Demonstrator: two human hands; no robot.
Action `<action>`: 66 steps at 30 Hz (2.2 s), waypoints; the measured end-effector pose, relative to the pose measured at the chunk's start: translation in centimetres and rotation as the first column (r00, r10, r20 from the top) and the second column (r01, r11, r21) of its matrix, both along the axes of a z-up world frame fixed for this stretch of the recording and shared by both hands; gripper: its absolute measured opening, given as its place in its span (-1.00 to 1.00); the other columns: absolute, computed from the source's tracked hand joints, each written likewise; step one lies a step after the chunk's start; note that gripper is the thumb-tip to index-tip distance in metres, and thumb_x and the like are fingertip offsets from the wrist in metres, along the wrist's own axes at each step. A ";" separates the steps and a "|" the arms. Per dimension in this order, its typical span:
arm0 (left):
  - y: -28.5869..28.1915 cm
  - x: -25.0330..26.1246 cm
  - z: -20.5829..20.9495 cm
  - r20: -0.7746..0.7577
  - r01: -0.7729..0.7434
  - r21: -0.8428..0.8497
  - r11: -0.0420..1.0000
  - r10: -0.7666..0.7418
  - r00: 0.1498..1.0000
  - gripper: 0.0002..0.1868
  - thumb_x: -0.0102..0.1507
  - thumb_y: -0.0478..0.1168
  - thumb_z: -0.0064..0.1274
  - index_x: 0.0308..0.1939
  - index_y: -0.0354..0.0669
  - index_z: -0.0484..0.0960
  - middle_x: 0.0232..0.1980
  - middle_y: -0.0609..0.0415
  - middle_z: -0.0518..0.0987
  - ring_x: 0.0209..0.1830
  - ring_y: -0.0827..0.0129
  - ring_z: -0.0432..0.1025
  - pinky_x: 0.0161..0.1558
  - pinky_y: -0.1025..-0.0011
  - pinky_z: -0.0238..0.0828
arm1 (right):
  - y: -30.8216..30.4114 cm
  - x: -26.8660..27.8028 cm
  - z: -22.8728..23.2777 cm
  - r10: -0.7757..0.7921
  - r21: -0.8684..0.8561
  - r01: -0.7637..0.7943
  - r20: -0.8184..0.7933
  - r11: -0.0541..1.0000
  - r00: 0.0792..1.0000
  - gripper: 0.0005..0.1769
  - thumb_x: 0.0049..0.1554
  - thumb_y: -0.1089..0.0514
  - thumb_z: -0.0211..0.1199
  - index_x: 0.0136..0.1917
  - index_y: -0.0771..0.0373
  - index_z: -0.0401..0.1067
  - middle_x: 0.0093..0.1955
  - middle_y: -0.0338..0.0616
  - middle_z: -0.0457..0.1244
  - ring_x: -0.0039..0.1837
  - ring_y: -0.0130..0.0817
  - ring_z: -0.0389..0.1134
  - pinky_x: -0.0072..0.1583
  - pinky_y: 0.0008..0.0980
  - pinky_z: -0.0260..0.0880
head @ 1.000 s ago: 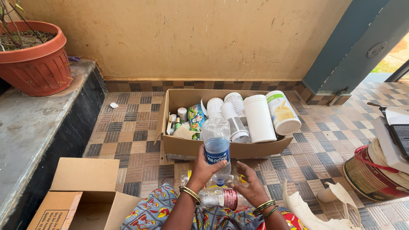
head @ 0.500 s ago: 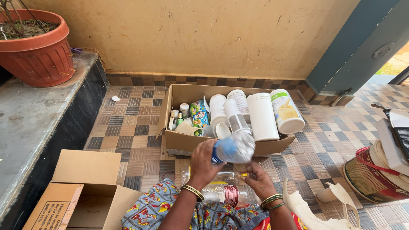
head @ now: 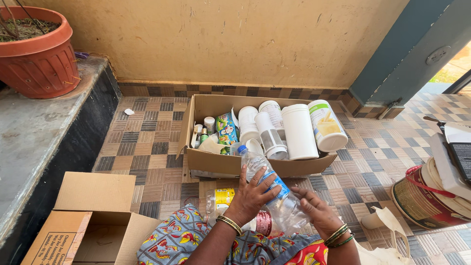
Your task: The person sits on the floor and sorts various plastic containers, bottles, and jars into a cardboard box. They pick up items one by one, inspect them, and place them into the box.
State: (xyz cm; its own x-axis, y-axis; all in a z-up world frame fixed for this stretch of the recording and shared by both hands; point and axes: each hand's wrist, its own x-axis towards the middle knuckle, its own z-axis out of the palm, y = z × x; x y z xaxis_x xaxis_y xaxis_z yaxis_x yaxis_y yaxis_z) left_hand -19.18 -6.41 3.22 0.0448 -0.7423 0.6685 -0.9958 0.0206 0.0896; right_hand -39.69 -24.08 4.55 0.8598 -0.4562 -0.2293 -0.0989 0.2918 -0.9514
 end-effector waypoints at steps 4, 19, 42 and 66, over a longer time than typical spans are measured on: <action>-0.2 -0.1 -0.2 0.005 0.016 0.031 0.999 -0.016 1.000 -0.48 0.23 -0.21 0.12 0.26 0.29 0.44 0.47 0.22 0.32 0.59 0.14 0.03 0.50 -0.43 -0.38 | 2.2 1.0 1.5 0.153 0.050 -0.153 -0.004 0.987 0.988 -0.02 0.03 0.02 0.36 0.59 0.17 -0.04 0.38 0.06 0.25 0.39 -0.16 0.27 0.34 -0.17 0.31; -0.3 2.6 -2.5 -0.834 -0.163 0.083 0.983 0.159 0.528 -0.36 0.21 -0.36 0.00 0.41 -0.12 0.29 0.40 -0.09 0.38 0.41 0.13 0.26 0.43 -0.08 -0.12 | 5.5 4.4 2.4 0.028 -0.097 -0.019 0.095 0.995 0.995 0.19 -0.16 0.24 0.42 0.62 0.20 -0.13 0.54 0.08 0.05 0.56 -0.09 0.06 0.51 -0.10 0.01; 1.1 4.5 -3.6 -0.953 0.332 -0.210 0.920 -0.116 -0.281 -0.40 0.35 -0.05 -0.14 0.47 0.00 0.18 0.33 0.06 0.39 0.33 0.38 0.28 0.32 0.32 0.20 | 5.3 9.8 -1.1 -0.176 -0.331 0.180 0.040 0.926 0.984 0.08 -0.07 0.39 0.28 0.61 0.18 -0.15 0.44 0.06 0.10 0.42 -0.16 0.17 0.40 -0.12 0.24; 0.1 3.9 -5.1 -0.936 0.323 -0.283 0.903 -0.187 -0.297 -0.49 0.26 -0.32 0.02 0.32 -0.21 0.40 0.12 0.07 0.53 0.16 0.39 0.42 0.25 0.36 0.38 | 5.5 9.0 -2.5 -0.394 -0.047 0.402 0.117 0.915 0.911 -0.10 -0.05 0.27 0.38 0.49 0.27 0.07 0.22 -0.02 0.28 0.21 -0.27 0.34 0.26 -0.19 0.38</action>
State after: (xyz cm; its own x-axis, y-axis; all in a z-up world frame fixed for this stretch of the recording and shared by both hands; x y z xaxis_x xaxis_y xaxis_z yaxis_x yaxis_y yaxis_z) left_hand -15.25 -6.31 -1.87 0.3471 -0.9374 0.0290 0.3833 0.1700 0.9079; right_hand -30.67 -18.57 2.00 0.6207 -0.7769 -0.1052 0.1115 0.2203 -0.9690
